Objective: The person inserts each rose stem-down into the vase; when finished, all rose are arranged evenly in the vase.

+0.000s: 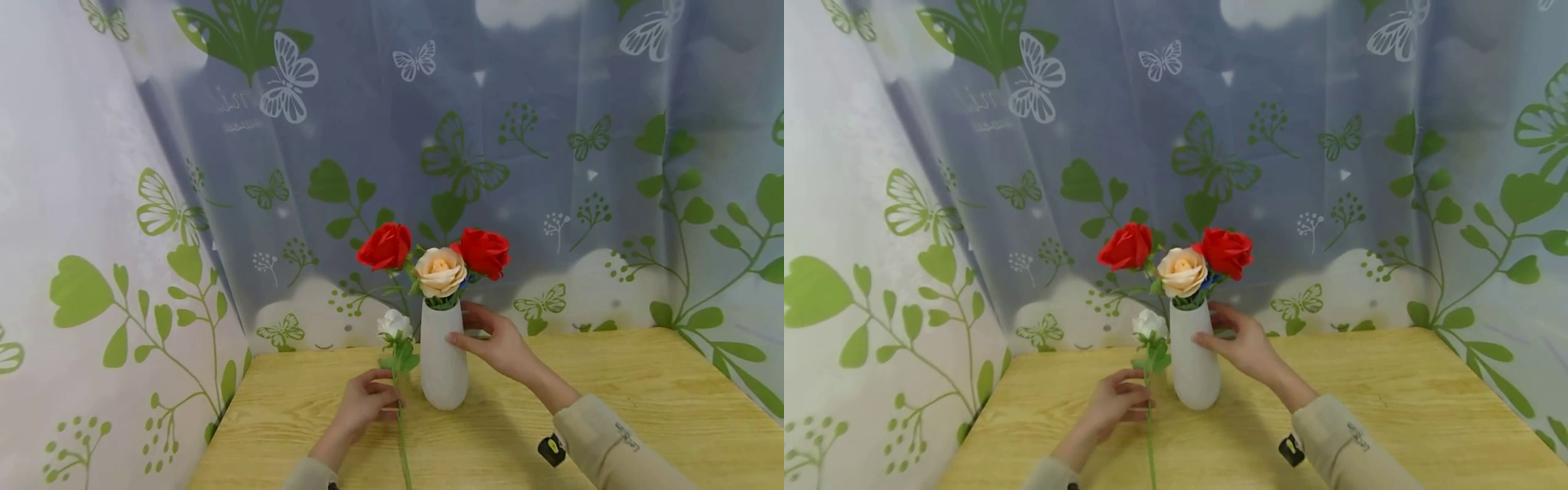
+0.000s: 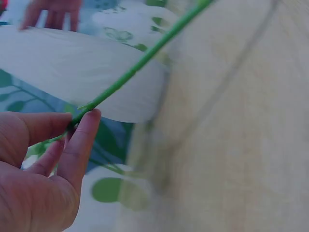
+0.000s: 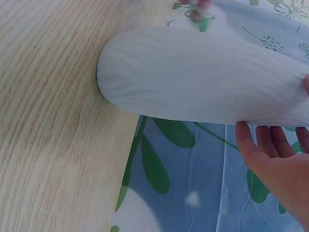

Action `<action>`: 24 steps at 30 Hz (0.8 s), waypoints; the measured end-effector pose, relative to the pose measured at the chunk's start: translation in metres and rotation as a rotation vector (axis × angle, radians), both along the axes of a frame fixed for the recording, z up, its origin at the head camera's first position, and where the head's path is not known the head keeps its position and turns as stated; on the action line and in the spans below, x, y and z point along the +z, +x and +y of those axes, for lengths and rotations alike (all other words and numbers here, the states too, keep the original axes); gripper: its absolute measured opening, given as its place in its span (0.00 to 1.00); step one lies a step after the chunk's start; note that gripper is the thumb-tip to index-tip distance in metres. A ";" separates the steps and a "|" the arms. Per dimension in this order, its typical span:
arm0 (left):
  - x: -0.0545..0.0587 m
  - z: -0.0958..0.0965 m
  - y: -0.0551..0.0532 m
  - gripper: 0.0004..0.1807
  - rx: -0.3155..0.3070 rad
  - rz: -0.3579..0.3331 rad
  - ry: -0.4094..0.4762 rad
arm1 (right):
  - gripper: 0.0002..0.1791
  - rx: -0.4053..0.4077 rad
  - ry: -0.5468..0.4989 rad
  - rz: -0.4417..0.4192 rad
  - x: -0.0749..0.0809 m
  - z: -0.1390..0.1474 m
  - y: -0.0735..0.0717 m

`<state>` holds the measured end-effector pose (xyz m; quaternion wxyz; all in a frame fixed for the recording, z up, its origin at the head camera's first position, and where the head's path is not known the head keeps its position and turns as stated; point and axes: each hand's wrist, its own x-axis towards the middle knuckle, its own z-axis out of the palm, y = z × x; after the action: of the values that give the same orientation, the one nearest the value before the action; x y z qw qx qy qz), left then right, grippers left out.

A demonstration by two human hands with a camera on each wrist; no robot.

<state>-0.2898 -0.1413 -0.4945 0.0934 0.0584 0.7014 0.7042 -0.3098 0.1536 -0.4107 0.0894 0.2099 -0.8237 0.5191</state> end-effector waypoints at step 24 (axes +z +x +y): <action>0.113 -0.024 0.010 0.11 0.295 0.311 0.579 | 0.36 0.012 -0.020 0.009 0.000 0.000 0.000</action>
<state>-0.2797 -0.1648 -0.3814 -0.1377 0.0871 0.4794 0.8623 -0.3098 0.1536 -0.4111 0.0920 0.2165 -0.8168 0.5267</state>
